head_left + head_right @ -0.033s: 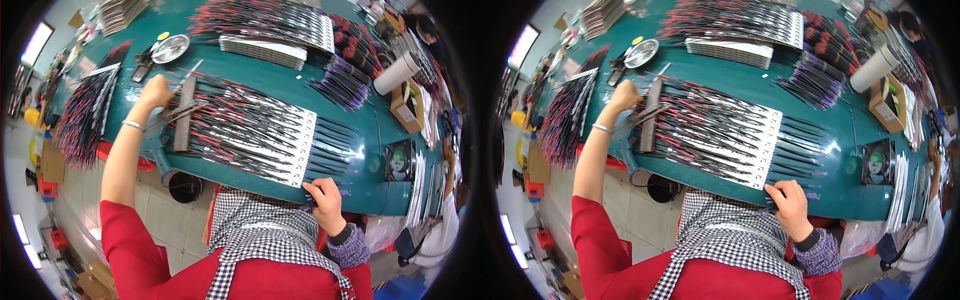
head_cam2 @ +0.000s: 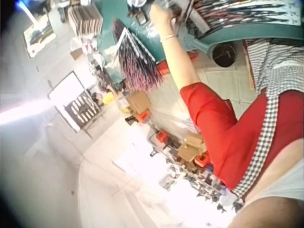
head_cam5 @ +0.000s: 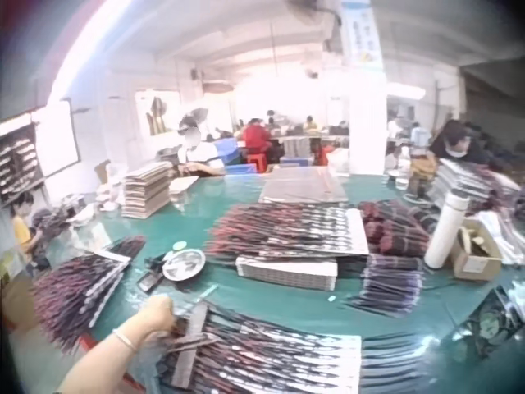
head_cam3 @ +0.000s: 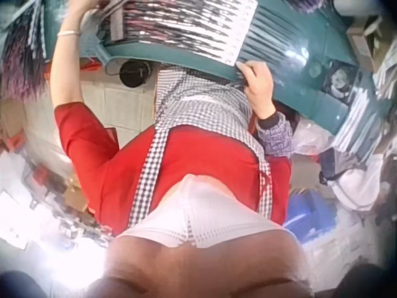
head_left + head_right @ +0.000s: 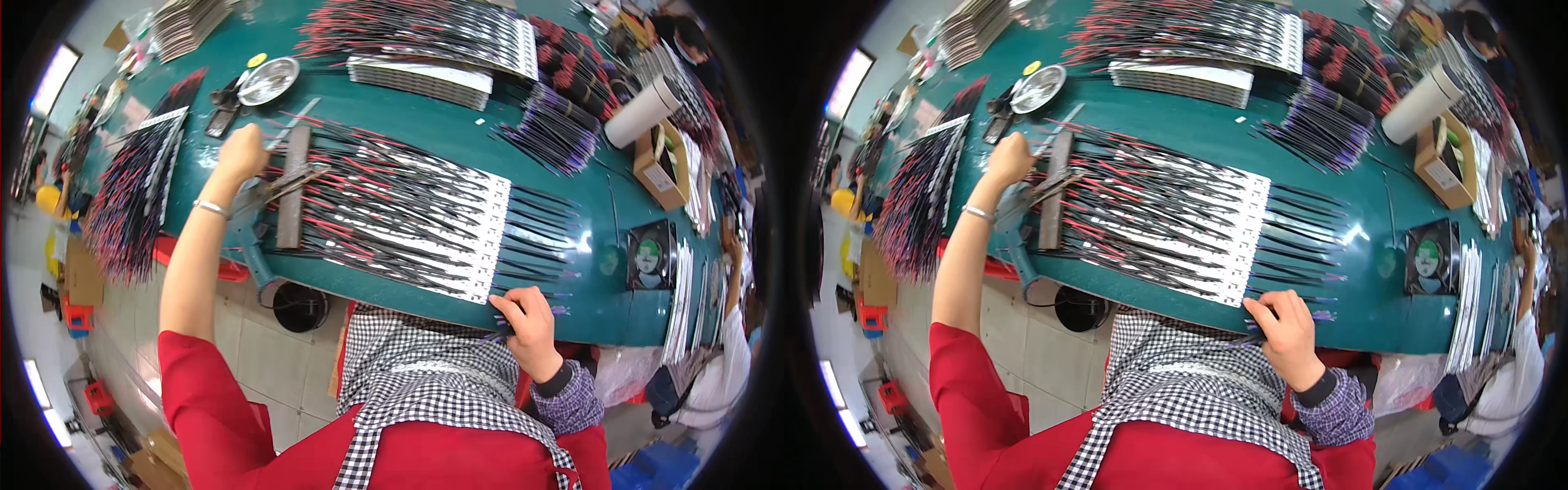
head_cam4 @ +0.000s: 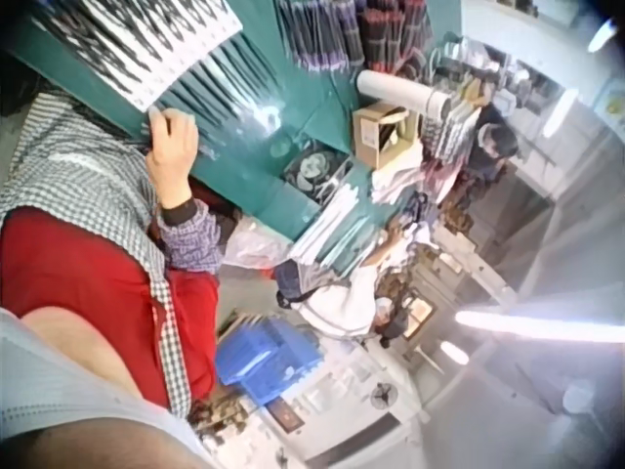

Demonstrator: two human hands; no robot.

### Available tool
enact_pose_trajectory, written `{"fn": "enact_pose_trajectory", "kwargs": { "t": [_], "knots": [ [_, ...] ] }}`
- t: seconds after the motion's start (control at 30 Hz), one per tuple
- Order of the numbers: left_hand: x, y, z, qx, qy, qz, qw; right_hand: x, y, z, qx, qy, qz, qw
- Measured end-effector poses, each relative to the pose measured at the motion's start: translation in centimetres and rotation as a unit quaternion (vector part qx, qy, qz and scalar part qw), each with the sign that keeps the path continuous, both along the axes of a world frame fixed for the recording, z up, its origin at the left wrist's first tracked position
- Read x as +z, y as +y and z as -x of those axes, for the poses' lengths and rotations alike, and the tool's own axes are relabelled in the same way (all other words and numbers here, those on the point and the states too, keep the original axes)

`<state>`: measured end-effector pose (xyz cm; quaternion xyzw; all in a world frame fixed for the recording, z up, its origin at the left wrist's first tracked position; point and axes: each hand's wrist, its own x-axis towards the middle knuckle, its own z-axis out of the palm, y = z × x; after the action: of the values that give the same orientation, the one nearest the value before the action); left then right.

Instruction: The person sets aside a wired board, places a new board on the workbench, and aligns wires across it. They then solder the wires onto the board using a soldering tool.

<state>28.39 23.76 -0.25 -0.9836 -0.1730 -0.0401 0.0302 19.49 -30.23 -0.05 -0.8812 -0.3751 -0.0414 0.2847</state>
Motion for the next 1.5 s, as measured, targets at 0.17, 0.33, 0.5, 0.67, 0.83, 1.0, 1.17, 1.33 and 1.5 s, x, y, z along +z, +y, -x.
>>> {"fn": "enact_pose_trajectory", "kwargs": {
  "t": [0.17,0.33,0.5,0.67,0.83,1.0,1.17,1.33,1.5],
  "knots": [
    [-0.8,6.5,0.9,0.046,-0.02,-0.107,0.993,0.4,0.0,-0.9,-0.003,-0.011,0.002,1.0],
    [7.0,8.3,4.2,0.001,0.024,-0.294,0.955,5.3,-1.9,-1.7,-0.044,-0.014,-0.057,0.997],
    [13.0,3.1,13.4,-0.044,-0.051,-0.331,0.941,6.3,0.1,-10.5,-0.053,-0.103,0.045,0.992],
    [9.1,-17.0,23.0,0.087,-0.157,0.448,0.876,-1.0,2.9,-18.4,-0.036,-0.099,0.128,0.986],
    [2.4,-28.1,30.3,0.126,-0.108,0.598,0.784,-2.7,4.5,-17.2,-0.031,-0.093,0.068,0.993],
    [0.6,-29.9,30.3,0.104,-0.071,0.583,0.803,-2.4,4.4,-16.4,-0.028,-0.088,0.082,0.992],
    [-0.1,-30.1,29.0,0.097,-0.079,0.581,0.805,-3.1,4.1,-16.0,-0.038,-0.101,0.054,0.993],
    [0.4,-30.2,27.6,0.112,-0.062,0.609,0.783,-3.4,3.8,-16.1,-0.033,-0.109,0.029,0.993],
    [1.4,-30.4,28.8,0.143,-0.043,0.621,0.77,-3.4,3.8,-16.2,-0.035,-0.104,0.018,0.994]
  ]
}}
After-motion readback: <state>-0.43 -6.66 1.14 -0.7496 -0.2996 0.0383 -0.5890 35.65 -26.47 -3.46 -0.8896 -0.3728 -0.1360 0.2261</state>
